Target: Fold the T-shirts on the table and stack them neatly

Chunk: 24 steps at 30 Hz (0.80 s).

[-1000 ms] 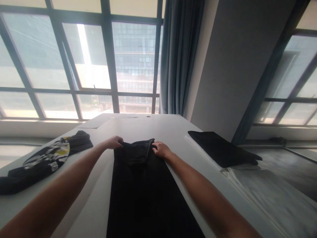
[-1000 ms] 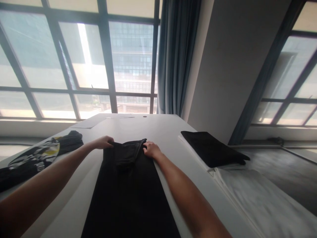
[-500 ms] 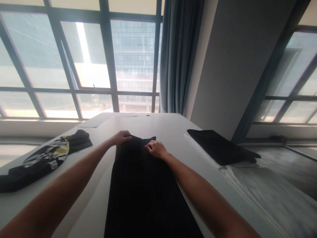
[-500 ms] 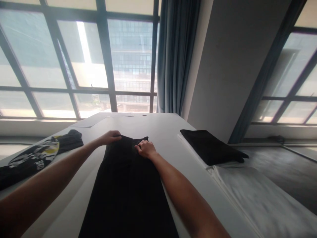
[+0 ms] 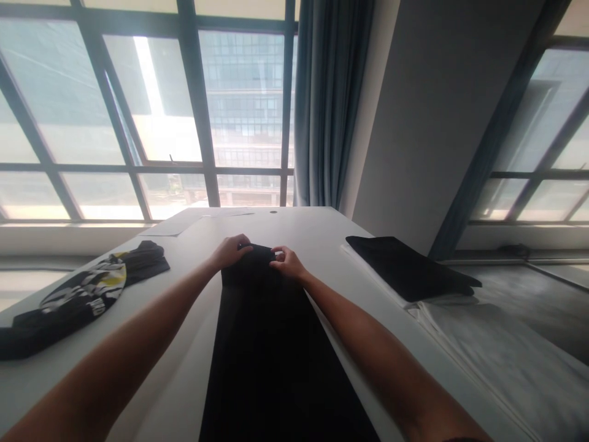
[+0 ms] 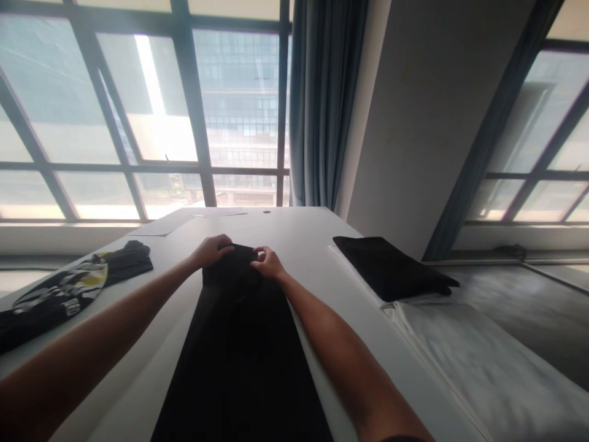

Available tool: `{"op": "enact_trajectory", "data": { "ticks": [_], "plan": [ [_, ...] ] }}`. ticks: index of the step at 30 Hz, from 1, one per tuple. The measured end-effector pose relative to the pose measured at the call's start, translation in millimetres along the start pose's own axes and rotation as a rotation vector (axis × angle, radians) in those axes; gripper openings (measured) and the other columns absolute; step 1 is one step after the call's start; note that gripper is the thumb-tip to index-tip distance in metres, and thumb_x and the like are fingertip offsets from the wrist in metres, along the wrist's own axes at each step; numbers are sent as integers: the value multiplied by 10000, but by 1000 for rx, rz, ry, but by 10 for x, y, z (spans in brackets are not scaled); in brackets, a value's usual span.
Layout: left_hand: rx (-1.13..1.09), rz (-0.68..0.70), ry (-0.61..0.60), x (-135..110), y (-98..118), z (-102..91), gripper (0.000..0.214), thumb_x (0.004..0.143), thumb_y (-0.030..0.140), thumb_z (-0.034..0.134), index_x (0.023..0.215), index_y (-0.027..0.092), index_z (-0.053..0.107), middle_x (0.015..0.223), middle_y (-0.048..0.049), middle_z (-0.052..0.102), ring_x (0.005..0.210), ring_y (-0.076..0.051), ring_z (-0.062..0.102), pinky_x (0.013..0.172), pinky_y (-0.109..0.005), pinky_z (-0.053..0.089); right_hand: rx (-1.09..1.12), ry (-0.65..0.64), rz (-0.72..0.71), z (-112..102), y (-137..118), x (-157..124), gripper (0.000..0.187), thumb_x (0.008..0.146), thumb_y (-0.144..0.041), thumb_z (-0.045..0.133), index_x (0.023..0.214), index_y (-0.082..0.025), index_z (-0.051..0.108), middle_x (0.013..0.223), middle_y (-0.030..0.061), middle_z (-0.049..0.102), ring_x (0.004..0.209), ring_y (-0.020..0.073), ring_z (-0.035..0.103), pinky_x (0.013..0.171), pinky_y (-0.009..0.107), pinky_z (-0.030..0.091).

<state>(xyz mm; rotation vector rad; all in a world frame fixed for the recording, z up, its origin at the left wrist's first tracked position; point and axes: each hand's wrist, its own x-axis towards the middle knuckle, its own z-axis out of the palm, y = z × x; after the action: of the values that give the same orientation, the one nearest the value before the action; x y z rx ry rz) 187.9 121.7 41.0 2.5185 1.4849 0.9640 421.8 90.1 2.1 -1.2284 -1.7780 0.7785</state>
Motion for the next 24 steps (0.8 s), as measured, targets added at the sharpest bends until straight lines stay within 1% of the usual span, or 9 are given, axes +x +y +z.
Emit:
{"op": "enact_trajectory", "data": {
  "ticks": [1,3,6,11,15,17,19,21,24],
  "plan": [
    [78,-14,-27,-22,-6,-2,372,817,515,561,1019,222,671,1015,-58,726,952,-259,645,886,-387,470,-102,-5,-14,-21,-7,-10,382,709,-135,674,1087,-163,628,675,-52,584,613,108,556,622,232,470],
    [203,-57,-105,-75,-33,-26,424,820,561,550,1068,242,680,1097,-66,724,1047,-292,628,942,-424,436,-298,-80,-10,-56,-23,-35,305,667,-104,671,966,-161,675,708,-20,617,674,129,584,656,236,474],
    [233,-151,-242,-165,-117,-118,506,783,658,546,1060,266,706,1135,-66,721,1096,-311,617,949,-425,432,-440,-177,20,-76,-54,-64,236,666,-123,669,893,-174,708,798,22,673,763,159,621,690,241,484],
    [-122,-193,-405,-277,-250,-305,562,705,667,629,1039,225,722,1086,-71,731,982,-260,654,831,-317,497,-478,-193,44,-84,-86,-75,258,669,-130,673,913,-190,727,884,37,709,824,174,650,718,238,497],
    [-293,-284,-512,-307,-324,-366,548,619,631,733,977,216,737,970,-62,746,915,-256,666,780,-310,511,-465,-185,68,-119,-66,-59,273,657,-104,668,906,-184,747,917,47,724,862,186,664,731,233,506],
    [-343,-337,-583,-316,-384,-376,549,593,629,754,953,213,743,969,-65,748,923,-259,666,791,-314,509,-461,-169,84,-138,-49,-44,272,662,-104,662,906,-179,755,919,54,727,876,193,666,733,234,509],
    [-396,-348,-646,-320,-453,-390,556,599,644,746,942,206,747,988,-75,747,947,-262,661,821,-322,500,-458,-147,94,-156,-34,-26,268,683,-113,651,918,-182,758,924,54,726,888,192,667,743,234,511],
    [-428,-328,-646,-310,-512,-407,557,612,663,730,914,196,749,992,-87,745,960,-265,655,842,-335,491,-446,-123,98,-171,-22,-9,267,697,-121,643,927,-190,760,931,48,725,898,185,666,755,228,511],
    [-407,-300,-500,-243,-547,-410,556,658,705,663,862,193,736,983,-92,740,949,-256,654,826,-338,494,-417,-131,101,-187,-5,7,274,688,-113,652,927,-187,764,919,43,727,880,181,668,743,223,513]
  ]
}}
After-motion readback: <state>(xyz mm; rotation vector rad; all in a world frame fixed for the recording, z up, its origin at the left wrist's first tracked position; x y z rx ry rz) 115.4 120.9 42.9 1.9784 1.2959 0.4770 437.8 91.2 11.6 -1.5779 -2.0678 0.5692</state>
